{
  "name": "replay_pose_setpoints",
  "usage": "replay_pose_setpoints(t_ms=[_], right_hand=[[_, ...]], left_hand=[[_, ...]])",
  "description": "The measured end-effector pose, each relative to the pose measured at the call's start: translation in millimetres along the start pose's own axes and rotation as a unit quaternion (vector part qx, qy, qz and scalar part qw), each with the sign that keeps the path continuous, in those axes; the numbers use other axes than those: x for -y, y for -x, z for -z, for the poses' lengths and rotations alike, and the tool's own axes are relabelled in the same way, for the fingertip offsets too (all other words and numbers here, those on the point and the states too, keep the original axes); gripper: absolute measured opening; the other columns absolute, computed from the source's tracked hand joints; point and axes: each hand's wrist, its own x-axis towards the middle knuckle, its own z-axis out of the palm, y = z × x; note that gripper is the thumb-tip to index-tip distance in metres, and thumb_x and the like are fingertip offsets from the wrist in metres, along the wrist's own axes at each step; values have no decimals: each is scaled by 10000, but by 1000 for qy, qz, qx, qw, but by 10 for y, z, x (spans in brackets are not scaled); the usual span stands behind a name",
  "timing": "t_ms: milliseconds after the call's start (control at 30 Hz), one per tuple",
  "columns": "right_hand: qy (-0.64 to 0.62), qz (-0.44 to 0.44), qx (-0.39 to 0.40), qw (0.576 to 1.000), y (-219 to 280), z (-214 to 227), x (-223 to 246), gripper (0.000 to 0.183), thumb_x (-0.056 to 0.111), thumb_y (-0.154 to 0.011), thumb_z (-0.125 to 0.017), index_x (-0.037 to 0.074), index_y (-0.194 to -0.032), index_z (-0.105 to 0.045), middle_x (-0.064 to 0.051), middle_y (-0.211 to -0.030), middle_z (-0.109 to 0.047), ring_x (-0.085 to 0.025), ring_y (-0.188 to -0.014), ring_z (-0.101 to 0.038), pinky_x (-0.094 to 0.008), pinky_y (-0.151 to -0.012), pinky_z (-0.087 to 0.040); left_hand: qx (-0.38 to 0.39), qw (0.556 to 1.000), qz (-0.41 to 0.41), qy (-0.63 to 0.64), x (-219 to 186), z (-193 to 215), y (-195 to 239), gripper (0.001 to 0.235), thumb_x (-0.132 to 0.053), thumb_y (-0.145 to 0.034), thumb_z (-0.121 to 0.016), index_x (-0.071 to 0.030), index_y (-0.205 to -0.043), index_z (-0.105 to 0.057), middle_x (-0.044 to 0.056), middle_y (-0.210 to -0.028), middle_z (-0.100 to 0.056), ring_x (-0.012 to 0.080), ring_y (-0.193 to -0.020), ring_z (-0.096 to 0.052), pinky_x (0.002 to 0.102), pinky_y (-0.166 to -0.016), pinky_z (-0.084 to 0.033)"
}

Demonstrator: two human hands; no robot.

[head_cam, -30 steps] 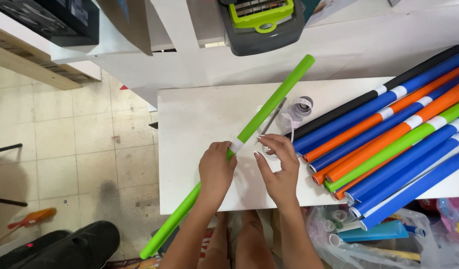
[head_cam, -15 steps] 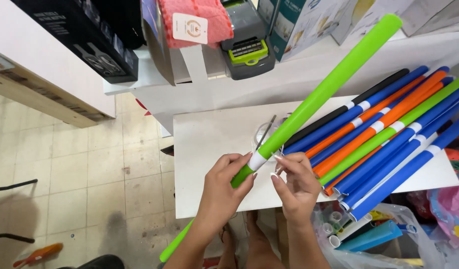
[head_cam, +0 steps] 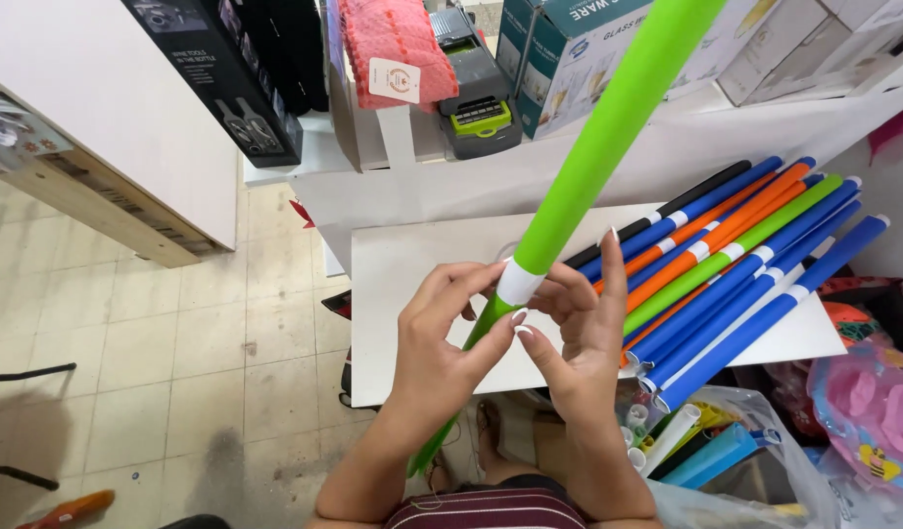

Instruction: Labeling rolls of wrapping paper by writing on labels, cutting them to size, and sticking them onto the rolls.

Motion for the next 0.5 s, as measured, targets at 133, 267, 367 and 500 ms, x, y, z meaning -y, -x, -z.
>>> replay_pose_setpoints(t_ms=[133,267,367,500], right_hand=[[-14,-10,43,999,40,-26,82,1125,45,-810,-807,94,-1664,-76,-104,-1260,-646,-230,-1081,-694,-395,-961,-576],[-8,-11,81,997,25,-117,146,1119,-30,-773,-803,50,-1643,-104,-162,-1139,-684,-293,-985,-728,-451,-906,-596],[11,4,81,997,0,-134,211,1048,-62,-798,-778,35,-1627,-146,-169,-1066,-721,-293,-925,-752,-435,-865,-611],[4,12,80,997,-13,-91,231,1090,-72,-801,-776,32,-1630,-75,-177,-1049,-732,-275,-893,-747,-417,-843,-610]], left_hand=[[-42,999,-21,21,-112,46,-38,413,-147,-848,-814,-25,-1226,-701,122,-1039,-694,223,-873,-683,302,-670,-517],[-50,995,-15,83,-32,6,-9,423,-125,-886,-780,-11,-1276,-665,115,-1103,-664,208,-935,-665,290,-685,-494],[-40,990,-6,137,66,-21,-10,433,-154,-921,-751,-8,-1311,-634,96,-1133,-638,200,-991,-649,289,-719,-481],[40,986,-1,163,22,-13,-70,385,-302,-1006,-599,-51,-1289,-672,94,-1168,-669,199,-1055,-613,335,-865,-454]])
